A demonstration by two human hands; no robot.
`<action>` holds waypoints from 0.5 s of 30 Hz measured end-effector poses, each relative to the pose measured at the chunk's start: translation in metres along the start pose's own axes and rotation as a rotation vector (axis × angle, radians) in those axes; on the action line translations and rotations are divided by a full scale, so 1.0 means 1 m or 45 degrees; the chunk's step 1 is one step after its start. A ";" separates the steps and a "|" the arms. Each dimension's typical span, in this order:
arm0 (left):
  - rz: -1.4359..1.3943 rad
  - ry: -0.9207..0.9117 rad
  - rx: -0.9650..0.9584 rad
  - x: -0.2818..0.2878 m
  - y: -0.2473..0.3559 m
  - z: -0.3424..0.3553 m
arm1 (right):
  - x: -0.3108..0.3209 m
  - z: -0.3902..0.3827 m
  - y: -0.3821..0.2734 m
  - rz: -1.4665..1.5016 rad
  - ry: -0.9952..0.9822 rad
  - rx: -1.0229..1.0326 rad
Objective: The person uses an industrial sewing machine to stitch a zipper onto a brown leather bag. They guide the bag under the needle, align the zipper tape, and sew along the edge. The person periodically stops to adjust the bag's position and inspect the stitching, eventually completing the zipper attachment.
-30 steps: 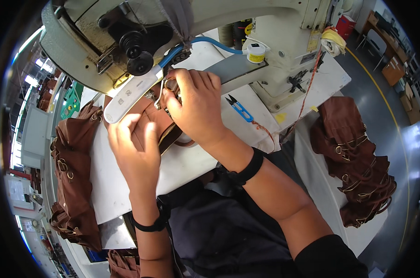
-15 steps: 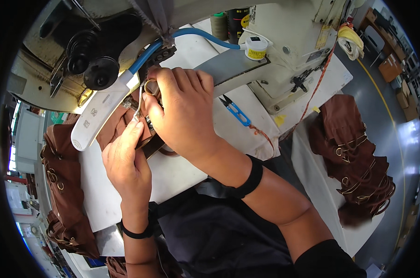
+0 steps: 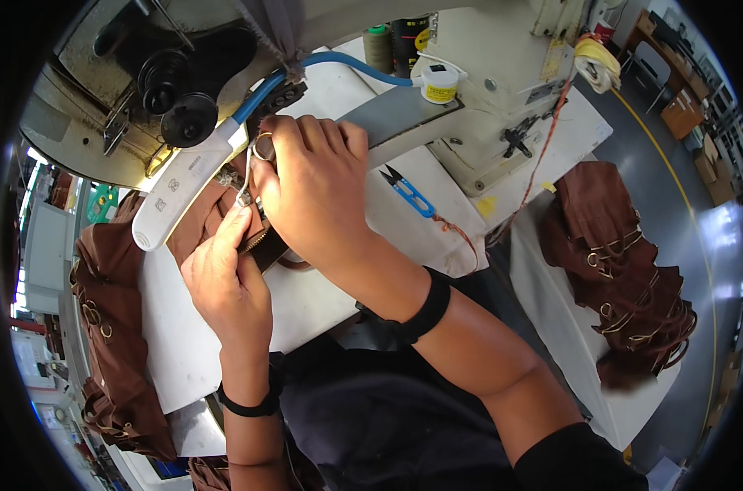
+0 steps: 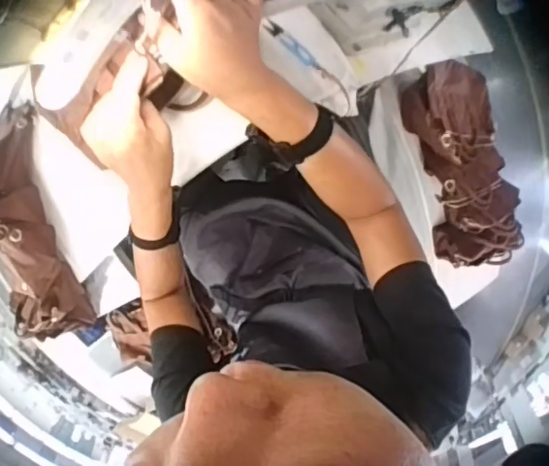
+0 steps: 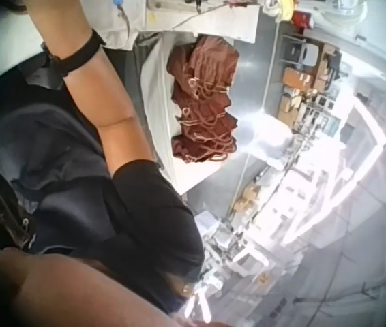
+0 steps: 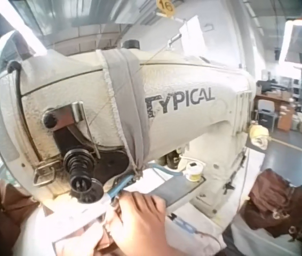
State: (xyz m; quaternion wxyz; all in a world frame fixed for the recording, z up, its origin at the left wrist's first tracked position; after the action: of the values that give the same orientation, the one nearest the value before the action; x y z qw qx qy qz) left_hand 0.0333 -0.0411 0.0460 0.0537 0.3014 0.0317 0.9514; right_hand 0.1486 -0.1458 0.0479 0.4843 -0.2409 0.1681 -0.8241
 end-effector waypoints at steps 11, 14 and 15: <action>-0.094 0.115 -0.003 -0.002 -0.001 -0.004 | 0.134 0.044 0.007 0.171 -0.204 0.220; -0.057 0.095 0.006 -0.001 -0.005 -0.011 | 0.190 0.118 0.026 0.088 0.264 0.411; -0.034 0.086 0.009 0.000 -0.007 -0.011 | 0.199 0.148 0.040 -0.095 0.294 0.468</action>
State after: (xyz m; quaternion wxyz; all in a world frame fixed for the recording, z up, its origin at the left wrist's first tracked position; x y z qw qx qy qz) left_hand 0.0271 -0.0349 0.0365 0.0642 0.2689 0.0407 0.9602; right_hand 0.1775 -0.3458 0.1966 0.4668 -0.0589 0.0604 -0.8803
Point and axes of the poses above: each hand's wrist, its own z-axis towards the middle knuckle, its own x-axis out of the back of the hand, y = z × x, the point moved 6 cm from there along z, towards the middle knuckle, and after that the axes turned 7 degrees about y, right-handed, at the moved point
